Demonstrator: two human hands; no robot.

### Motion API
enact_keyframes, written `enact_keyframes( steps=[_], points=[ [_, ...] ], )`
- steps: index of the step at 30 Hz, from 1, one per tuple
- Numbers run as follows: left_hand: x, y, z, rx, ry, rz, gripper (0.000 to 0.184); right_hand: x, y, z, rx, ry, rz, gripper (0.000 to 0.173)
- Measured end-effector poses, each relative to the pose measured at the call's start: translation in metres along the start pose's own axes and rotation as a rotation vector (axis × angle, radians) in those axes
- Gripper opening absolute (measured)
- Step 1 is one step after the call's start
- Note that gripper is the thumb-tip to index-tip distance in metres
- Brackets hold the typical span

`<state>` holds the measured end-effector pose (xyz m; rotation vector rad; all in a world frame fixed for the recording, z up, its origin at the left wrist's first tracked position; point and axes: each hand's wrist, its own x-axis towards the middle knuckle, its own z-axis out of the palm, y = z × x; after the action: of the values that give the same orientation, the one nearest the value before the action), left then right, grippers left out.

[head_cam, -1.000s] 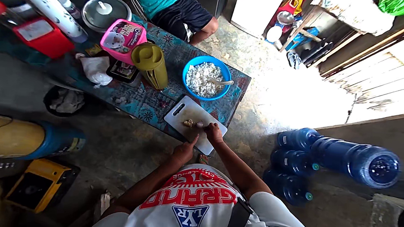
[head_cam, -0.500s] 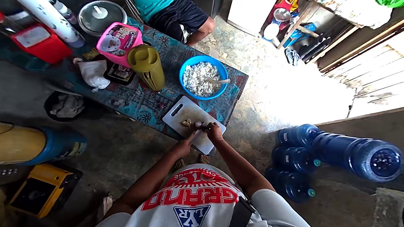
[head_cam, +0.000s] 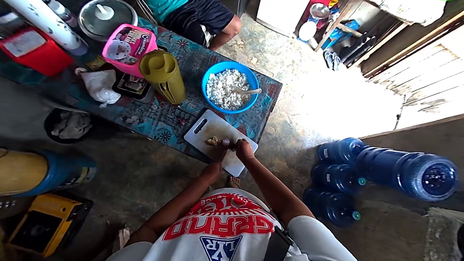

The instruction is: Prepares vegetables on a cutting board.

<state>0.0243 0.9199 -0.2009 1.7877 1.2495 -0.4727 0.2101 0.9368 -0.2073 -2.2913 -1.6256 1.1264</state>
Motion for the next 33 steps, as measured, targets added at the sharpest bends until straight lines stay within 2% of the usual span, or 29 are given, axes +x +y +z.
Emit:
enact_keyframes(
  steps=[3, 8, 10, 16, 21, 24, 28, 30, 32, 33],
  points=[
    [0.010, -0.025, -0.002, -0.266, -0.022, 0.074, 0.060, -0.001, 0.005, 0.002, 0.049, 0.024, -0.011, 0.021],
    [-0.022, 0.012, -0.020, 0.190, 0.028, 0.009, 0.066, 0.002, 0.005, 0.003, 0.055, 0.025, -0.020, 0.019],
    [-0.031, 0.024, -0.020, 0.279, 0.033, -0.023, 0.073, 0.003, 0.003, 0.002, 0.038, 0.016, -0.013, 0.018],
    [-0.037, 0.034, -0.018, 0.331, 0.035, -0.057, 0.086, 0.001, -0.002, 0.002, -0.023, -0.004, 0.036, 0.018],
    [-0.041, 0.036, -0.019, 0.332, 0.045, -0.051, 0.088, 0.003, -0.004, 0.004, -0.025, -0.006, 0.061, 0.018],
    [-0.030, 0.031, -0.018, 0.293, 0.018, -0.055, 0.083, 0.001, -0.006, 0.000, -0.029, -0.028, 0.066, 0.019],
    [0.001, 0.005, -0.002, 0.189, 0.021, 0.007, 0.070, 0.003, 0.006, 0.007, 0.074, 0.047, 0.023, 0.022],
    [0.011, -0.012, -0.003, 0.006, 0.007, 0.075, 0.061, 0.006, 0.012, 0.010, 0.110, 0.079, 0.008, 0.023],
    [0.019, -0.029, -0.009, -0.209, -0.050, 0.116, 0.059, 0.004, 0.014, 0.010, 0.118, 0.091, -0.003, 0.024],
    [0.019, -0.034, -0.012, -0.235, -0.064, 0.130, 0.059, 0.003, 0.015, 0.011, 0.117, 0.094, -0.006, 0.024]
  ],
)
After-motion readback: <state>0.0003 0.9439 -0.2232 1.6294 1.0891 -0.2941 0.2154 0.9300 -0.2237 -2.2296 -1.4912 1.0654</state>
